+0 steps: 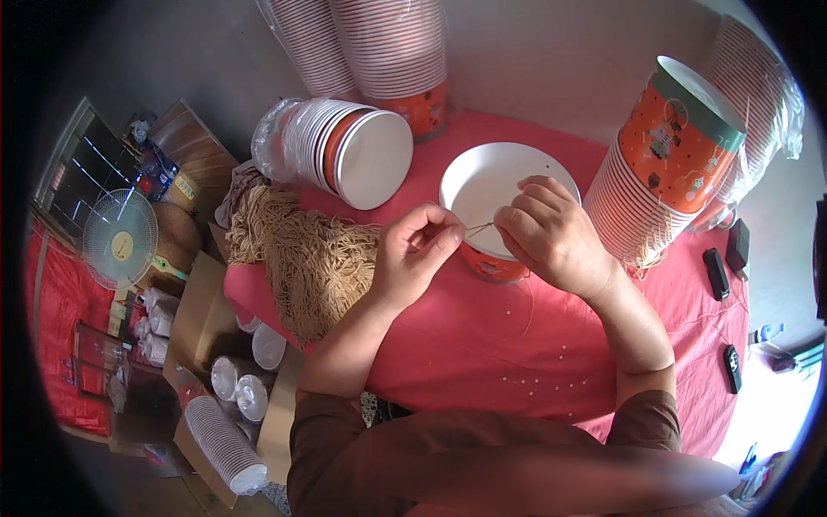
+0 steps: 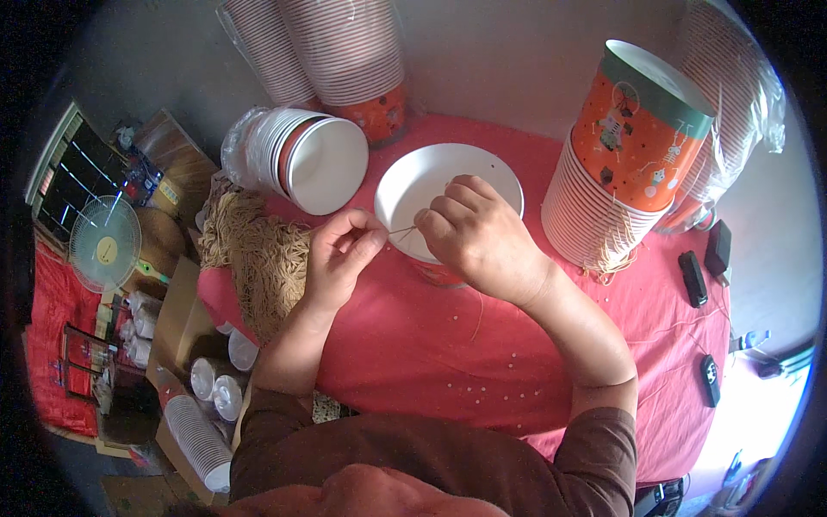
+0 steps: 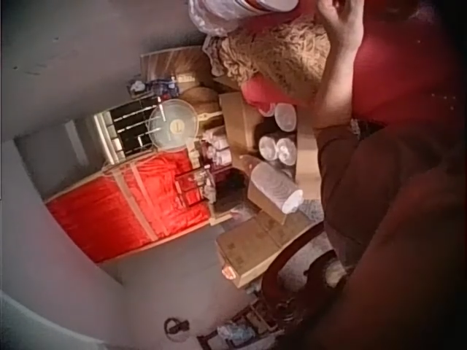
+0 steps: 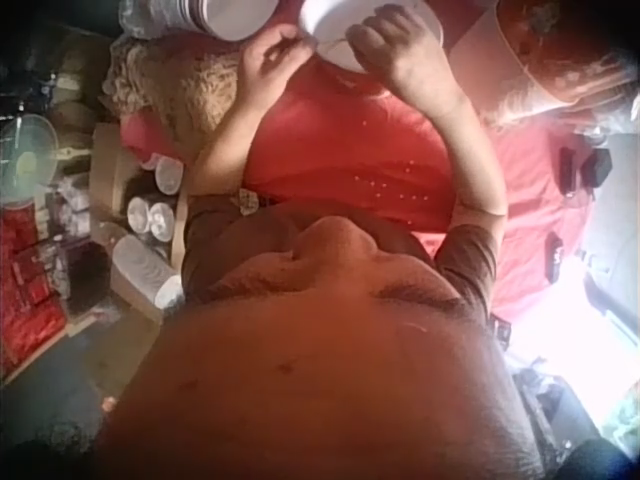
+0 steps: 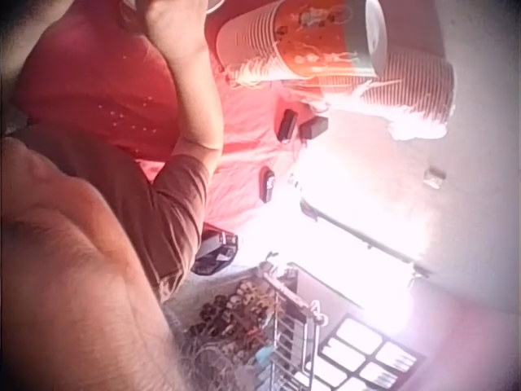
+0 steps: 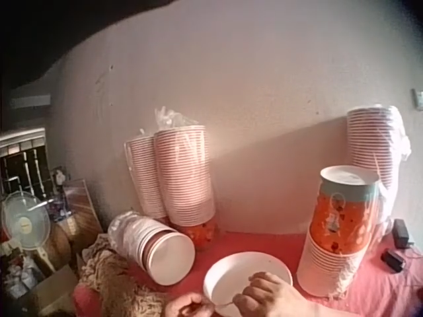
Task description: Attaching string handles to paper buckets at a packing station.
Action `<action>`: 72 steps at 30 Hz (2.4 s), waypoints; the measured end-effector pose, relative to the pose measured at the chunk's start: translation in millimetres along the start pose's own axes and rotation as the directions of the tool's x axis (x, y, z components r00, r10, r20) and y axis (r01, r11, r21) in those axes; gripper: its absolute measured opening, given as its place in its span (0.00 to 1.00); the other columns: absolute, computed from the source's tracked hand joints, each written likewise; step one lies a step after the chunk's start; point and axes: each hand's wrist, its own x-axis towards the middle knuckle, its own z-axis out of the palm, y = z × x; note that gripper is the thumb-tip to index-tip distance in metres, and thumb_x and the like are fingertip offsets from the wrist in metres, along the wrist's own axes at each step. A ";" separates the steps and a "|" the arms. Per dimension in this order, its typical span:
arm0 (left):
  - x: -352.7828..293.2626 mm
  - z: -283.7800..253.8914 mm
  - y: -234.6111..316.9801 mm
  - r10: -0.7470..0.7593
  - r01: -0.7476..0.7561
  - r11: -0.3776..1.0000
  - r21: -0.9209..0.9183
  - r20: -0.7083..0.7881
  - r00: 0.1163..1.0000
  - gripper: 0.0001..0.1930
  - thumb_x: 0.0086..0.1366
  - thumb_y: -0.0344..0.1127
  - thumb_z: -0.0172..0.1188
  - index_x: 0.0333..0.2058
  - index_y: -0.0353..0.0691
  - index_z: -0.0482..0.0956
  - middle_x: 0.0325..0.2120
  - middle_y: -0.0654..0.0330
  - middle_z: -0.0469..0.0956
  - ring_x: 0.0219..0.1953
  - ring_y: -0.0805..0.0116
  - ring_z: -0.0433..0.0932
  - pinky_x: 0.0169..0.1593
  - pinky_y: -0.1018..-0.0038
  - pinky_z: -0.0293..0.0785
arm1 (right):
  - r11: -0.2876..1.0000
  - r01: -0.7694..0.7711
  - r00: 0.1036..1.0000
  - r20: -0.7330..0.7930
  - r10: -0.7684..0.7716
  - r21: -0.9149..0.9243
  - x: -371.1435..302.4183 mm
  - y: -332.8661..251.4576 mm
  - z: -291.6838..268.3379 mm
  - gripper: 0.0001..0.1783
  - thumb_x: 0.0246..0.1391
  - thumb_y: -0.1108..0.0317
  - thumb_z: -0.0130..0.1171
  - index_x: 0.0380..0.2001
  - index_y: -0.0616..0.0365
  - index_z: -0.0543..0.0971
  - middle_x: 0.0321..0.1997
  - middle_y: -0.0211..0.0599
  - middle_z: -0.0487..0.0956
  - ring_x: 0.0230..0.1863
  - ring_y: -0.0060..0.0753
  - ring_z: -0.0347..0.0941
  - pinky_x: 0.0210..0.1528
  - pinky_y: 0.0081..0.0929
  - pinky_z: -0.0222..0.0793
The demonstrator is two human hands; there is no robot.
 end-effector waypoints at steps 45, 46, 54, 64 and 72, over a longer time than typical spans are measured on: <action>11.7 -3.0 -4.9 0.311 -0.317 0.791 0.523 0.102 0.945 0.05 0.56 0.29 0.68 0.31 0.40 0.83 0.37 0.59 0.77 0.45 0.60 0.73 0.50 0.66 0.69 | 0.973 -0.104 0.966 -0.253 0.050 -0.205 6.1 20.8 -49.1 0.10 0.48 0.75 0.65 0.34 0.58 0.76 0.27 0.34 0.75 0.31 0.40 0.74 0.44 0.39 0.71; 12.1 -3.3 -5.1 0.309 -0.320 0.786 0.529 0.111 0.944 0.05 0.55 0.30 0.68 0.31 0.40 0.83 0.37 0.59 0.77 0.45 0.60 0.73 0.51 0.66 0.68 | 0.973 -0.104 0.966 -0.253 0.050 -0.205 5.5 21.3 -48.6 0.10 0.48 0.75 0.65 0.34 0.58 0.76 0.27 0.34 0.75 0.31 0.40 0.74 0.44 0.39 0.71; 12.2 -7.5 1.3 0.232 -0.252 0.816 0.520 0.104 0.967 0.05 0.59 0.28 0.65 0.34 0.37 0.84 0.41 0.58 0.79 0.50 0.62 0.74 0.55 0.67 0.69 | 0.976 -0.122 0.963 -0.258 0.072 -0.181 5.3 21.5 -48.2 0.10 0.48 0.75 0.65 0.35 0.59 0.77 0.27 0.36 0.75 0.32 0.41 0.75 0.38 0.38 0.70; 14.1 -0.8 -2.6 0.348 -0.378 0.745 0.550 0.163 0.923 0.04 0.56 0.28 0.67 0.31 0.41 0.81 0.41 0.59 0.79 0.47 0.58 0.73 0.52 0.63 0.68 | 0.979 -0.099 0.964 -0.260 0.050 -0.180 6.1 18.4 -49.7 0.11 0.46 0.76 0.66 0.35 0.59 0.77 0.27 0.36 0.75 0.31 0.42 0.75 0.39 0.38 0.71; 16.0 -4.8 3.1 0.327 -0.378 0.725 0.576 0.195 0.925 0.04 0.56 0.28 0.66 0.31 0.42 0.80 0.41 0.60 0.78 0.47 0.59 0.74 0.55 0.62 0.64 | 0.979 -0.076 0.959 -0.284 0.020 -0.189 7.2 17.1 -53.7 0.10 0.46 0.76 0.66 0.33 0.59 0.77 0.25 0.36 0.74 0.29 0.43 0.74 0.41 0.40 0.73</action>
